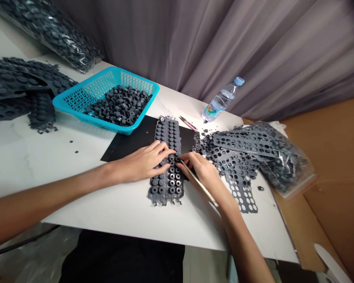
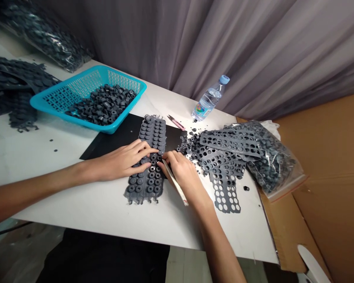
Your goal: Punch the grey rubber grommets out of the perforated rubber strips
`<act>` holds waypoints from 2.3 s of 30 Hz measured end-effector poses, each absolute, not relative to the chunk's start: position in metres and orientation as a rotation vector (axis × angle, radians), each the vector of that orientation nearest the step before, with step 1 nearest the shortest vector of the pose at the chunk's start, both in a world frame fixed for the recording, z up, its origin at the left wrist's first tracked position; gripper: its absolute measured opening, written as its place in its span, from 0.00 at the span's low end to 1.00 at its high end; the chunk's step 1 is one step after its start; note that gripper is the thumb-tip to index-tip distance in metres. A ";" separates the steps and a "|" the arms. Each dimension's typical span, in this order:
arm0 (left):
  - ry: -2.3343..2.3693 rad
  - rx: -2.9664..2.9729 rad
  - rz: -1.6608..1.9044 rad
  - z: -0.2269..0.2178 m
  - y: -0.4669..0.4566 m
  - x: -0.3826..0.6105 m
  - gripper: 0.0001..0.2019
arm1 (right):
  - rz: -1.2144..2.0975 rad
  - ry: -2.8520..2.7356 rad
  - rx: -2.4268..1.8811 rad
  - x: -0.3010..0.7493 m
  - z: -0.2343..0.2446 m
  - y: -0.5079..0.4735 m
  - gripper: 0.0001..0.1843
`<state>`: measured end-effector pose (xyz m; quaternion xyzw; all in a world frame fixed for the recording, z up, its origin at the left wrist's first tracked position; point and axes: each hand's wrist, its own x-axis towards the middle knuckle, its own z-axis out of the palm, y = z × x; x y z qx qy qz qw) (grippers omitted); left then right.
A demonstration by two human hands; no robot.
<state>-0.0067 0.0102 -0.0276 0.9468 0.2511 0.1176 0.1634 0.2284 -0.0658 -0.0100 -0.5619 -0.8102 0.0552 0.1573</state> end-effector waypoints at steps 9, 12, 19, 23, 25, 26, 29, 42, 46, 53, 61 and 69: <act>0.719 2.678 0.344 -0.029 0.011 -0.007 0.23 | 0.164 -2.333 -1.594 0.230 -0.010 -0.066 0.08; 0.711 2.680 0.343 -0.029 0.011 -0.007 0.23 | 0.170 -2.329 -1.593 0.231 -0.010 -0.066 0.09; 0.719 2.673 0.335 -0.029 0.010 -0.007 0.24 | 0.217 -2.241 -1.641 0.232 -0.012 -0.067 0.10; 0.723 2.657 0.330 -0.029 0.011 -0.007 0.24 | 0.230 -2.220 -1.636 0.236 -0.015 -0.066 0.09; 0.723 2.654 0.326 -0.029 0.011 -0.007 0.24 | 0.229 -2.229 -1.609 0.238 -0.016 -0.065 0.10; 0.722 2.654 0.324 -0.029 0.011 -0.007 0.24 | 0.221 -2.235 -1.596 0.238 -0.016 -0.064 0.10; 0.721 2.654 0.319 -0.028 0.011 -0.007 0.24 | 0.151 -2.190 -1.615 0.237 -0.014 -0.064 0.11; 0.733 2.630 0.311 -0.027 0.010 -0.007 0.22 | 0.191 -2.185 -1.507 0.235 -0.022 -0.059 0.10; 0.729 2.628 0.323 -0.028 0.010 -0.007 0.23 | 0.178 -2.182 -1.517 0.235 -0.021 -0.059 0.09; 0.720 2.628 0.347 -0.033 0.012 -0.007 0.24 | 0.093 -2.176 -1.555 0.229 -0.027 -0.057 0.10; 0.712 2.637 0.359 -0.031 0.012 -0.007 0.24 | -0.104 -2.339 -1.545 0.227 -0.029 -0.057 0.13; 0.739 2.677 0.327 -0.033 0.011 -0.006 0.25 | -0.223 -2.227 -1.667 0.216 -0.038 -0.054 0.14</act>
